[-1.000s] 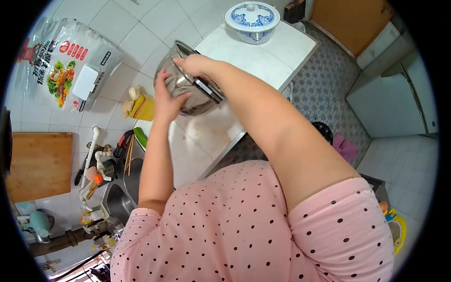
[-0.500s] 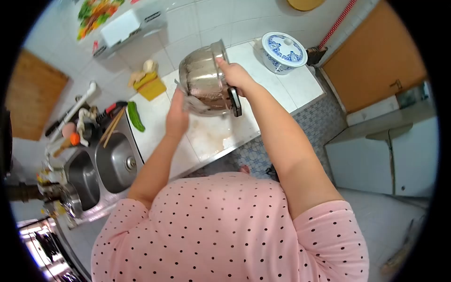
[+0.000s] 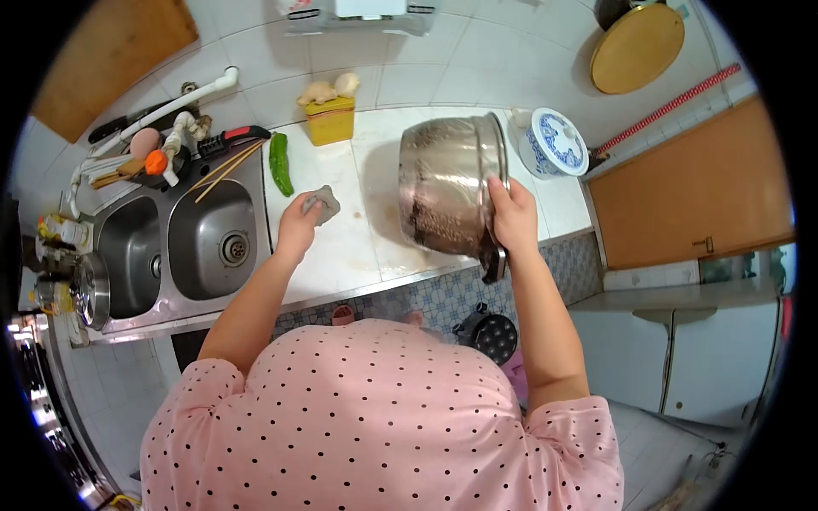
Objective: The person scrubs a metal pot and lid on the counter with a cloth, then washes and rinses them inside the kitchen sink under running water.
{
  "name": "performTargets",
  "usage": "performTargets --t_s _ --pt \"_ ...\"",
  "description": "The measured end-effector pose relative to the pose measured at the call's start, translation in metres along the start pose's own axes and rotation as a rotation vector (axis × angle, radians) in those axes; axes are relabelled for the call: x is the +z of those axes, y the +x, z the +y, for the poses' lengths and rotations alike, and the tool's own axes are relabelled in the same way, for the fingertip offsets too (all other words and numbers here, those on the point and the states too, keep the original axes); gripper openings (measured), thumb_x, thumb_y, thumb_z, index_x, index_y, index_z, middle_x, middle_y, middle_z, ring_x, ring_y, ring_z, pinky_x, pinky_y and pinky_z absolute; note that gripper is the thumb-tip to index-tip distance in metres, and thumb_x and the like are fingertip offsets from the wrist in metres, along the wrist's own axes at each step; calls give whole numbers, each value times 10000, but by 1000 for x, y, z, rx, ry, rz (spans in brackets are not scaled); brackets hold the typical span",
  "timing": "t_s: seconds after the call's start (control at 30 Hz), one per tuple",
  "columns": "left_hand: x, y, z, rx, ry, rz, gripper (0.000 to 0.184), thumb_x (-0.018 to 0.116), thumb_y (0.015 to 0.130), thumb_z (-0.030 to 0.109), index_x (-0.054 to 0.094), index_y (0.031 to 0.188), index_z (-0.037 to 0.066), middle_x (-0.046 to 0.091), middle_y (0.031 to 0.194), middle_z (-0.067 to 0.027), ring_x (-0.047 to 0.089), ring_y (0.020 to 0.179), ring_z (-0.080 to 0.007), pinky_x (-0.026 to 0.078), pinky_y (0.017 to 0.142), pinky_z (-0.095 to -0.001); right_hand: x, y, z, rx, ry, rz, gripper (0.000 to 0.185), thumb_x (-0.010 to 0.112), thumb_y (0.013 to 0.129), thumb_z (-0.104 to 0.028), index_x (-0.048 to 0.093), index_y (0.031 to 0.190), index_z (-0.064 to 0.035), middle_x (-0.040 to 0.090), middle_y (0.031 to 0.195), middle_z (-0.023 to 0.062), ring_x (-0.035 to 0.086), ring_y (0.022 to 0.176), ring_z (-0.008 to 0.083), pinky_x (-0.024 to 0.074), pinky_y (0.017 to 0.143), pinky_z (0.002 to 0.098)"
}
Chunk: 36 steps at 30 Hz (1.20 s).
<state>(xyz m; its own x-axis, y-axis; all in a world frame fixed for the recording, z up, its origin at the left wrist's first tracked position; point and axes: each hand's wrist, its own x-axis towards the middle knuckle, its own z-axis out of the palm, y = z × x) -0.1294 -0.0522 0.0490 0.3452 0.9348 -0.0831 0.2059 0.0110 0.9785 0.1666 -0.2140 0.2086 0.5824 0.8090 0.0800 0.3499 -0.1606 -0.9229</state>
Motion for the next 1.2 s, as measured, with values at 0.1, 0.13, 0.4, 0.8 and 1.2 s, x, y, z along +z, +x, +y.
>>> performTargets --t_s 0.1,0.13,0.4,0.8,1.2 --pt "-5 -22 21 -34 -206 -12 306 582 896 192 576 1147 17 644 992 -97 592 891 -160 467 790 -291 -8 -22 -18 78 21 -31 240 539 941 -233 603 852 -19 532 644 -34 444 586 37 355 518 224" --pt "-9 -35 38 -40 -160 27 309 590 896 198 576 1150 23 642 981 -79 584 877 -138 468 775 -281 -6 -25 -24 23 46 -64 228 536 942 -226 597 850 -27 520 644 -41 435 589 29 345 522 214" --pt "-48 -120 85 -202 -664 144 375 558 926 244 500 1264 92 595 1066 -43 589 877 -132 505 716 -292 37 -39 -92 50 171 -694 209 523 941 -177 603 861 -1 544 699 -45 412 592 26 332 529 201" --pt "-227 -247 64 -32 -785 806 311 486 957 183 490 1248 76 596 982 -30 585 786 -103 503 671 -250 248 -140 -193 -290 163 -1161 256 522 950 -219 588 824 -6 496 666 -57 412 634 40 365 556 223" --pt "-457 -270 -15 -87 -1045 868 321 458 930 89 452 1249 48 541 1182 -83 550 1079 -212 488 864 -390 523 -198 -297 -906 -282 -1270 322 562 881 -295 579 760 3 564 678 220 558 643 400 439 584 428"
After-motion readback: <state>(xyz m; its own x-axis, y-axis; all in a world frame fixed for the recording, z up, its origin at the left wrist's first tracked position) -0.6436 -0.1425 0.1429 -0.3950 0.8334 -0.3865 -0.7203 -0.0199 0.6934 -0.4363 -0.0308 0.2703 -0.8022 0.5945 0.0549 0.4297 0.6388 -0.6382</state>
